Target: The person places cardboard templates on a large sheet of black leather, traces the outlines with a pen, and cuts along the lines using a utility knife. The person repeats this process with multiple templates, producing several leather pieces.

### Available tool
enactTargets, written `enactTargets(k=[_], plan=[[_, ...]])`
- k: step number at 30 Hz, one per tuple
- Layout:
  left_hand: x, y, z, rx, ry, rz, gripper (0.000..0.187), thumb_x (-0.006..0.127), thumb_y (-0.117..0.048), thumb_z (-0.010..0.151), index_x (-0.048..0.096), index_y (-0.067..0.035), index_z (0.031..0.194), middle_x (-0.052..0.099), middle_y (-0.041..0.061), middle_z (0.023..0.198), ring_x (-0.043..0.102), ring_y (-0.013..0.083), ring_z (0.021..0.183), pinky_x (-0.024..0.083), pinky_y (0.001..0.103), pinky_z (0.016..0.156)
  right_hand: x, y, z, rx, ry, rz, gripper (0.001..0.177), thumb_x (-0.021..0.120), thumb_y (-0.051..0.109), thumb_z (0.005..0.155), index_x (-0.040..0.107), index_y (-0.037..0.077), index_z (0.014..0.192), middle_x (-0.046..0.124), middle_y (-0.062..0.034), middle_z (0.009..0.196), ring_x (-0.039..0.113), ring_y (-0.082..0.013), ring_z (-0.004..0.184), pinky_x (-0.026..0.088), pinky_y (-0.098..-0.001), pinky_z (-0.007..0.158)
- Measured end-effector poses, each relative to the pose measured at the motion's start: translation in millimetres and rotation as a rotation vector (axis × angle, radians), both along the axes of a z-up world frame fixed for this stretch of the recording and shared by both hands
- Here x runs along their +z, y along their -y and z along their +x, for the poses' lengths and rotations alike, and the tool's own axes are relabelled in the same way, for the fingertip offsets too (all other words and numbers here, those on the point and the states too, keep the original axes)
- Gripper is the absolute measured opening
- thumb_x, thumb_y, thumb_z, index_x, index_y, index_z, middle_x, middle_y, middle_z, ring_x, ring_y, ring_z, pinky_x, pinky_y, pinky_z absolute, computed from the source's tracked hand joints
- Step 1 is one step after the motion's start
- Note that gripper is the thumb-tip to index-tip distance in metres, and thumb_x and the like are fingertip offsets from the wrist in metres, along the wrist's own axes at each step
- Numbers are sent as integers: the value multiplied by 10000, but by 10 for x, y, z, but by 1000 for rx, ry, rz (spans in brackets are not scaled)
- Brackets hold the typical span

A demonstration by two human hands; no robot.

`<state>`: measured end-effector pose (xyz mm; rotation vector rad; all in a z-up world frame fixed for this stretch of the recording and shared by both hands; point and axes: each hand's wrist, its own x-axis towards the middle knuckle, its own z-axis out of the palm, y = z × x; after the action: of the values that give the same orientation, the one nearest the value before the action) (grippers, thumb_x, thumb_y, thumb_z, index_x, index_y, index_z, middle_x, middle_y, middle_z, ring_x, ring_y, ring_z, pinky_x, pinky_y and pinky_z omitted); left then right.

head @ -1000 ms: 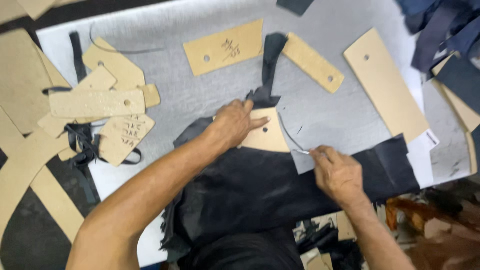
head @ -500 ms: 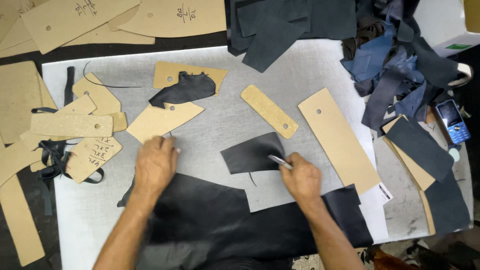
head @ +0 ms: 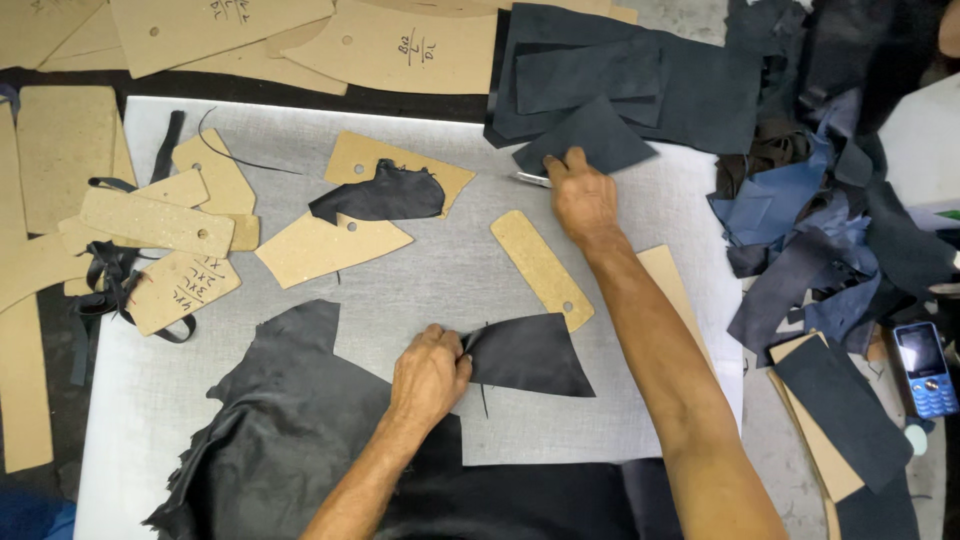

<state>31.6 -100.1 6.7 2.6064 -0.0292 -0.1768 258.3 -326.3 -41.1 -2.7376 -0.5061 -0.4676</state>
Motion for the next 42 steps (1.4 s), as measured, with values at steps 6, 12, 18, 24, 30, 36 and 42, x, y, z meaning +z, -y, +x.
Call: enactTargets(k=[6,12,18,24,30,36,42], plan=[[-382,-314,-196,533,-221,-909,226,641,-104,940,621,1,1139,650,66,852,594,104,734,597,304,643,220,61,-1352,-15,-292,434,319,695,-28,868,758,32,1175,656,-158,948,663,-321,763,524,-425,661],[-319,-302,-247,605,-273,-950,358,522,-220,1066,628,-16,1341,715,12,957,698,75,811,646,243,712,418,-703,-2423,153,-521,552,383,710,-24,824,716,44,1201,688,-85,1026,730,-245,855,591,-353,753],[-300,-280,-310,471,-207,-725,488,716,-131,935,566,-17,1385,743,74,910,694,123,765,578,277,695,168,-813,-2529,138,-527,448,399,702,-30,799,753,111,1169,722,-45,1085,733,-233,842,593,-346,739],[-391,-174,-303,377,59,-418,496,750,-70,906,573,-50,1369,750,103,913,718,135,726,593,287,648,353,-427,-2377,-70,-388,564,262,710,61,892,729,81,1153,712,-117,1098,731,-265,846,599,-343,675],[-507,-221,-304,373,138,-421,483,775,-77,887,608,-49,1339,757,105,962,674,143,696,567,287,644,253,-256,-2372,-251,-536,227,254,769,245,828,696,48,972,710,-147,919,692,-347,749,545,-457,669],[-160,7,472,294,89,-666,358,751,-83,941,640,-16,1275,703,136,921,633,165,789,555,294,716,296,98,-1753,-248,-633,734,198,778,206,831,703,28,875,628,-53,693,549,-157,585,444,-334,529],[-297,634,2375,154,282,-1084,487,683,-31,971,509,1,1425,604,106,1130,550,112,887,483,250,747,352,838,72,-392,-428,603,285,808,230,923,681,-18,981,638,-112,743,585,-179,681,478,-351,626]])
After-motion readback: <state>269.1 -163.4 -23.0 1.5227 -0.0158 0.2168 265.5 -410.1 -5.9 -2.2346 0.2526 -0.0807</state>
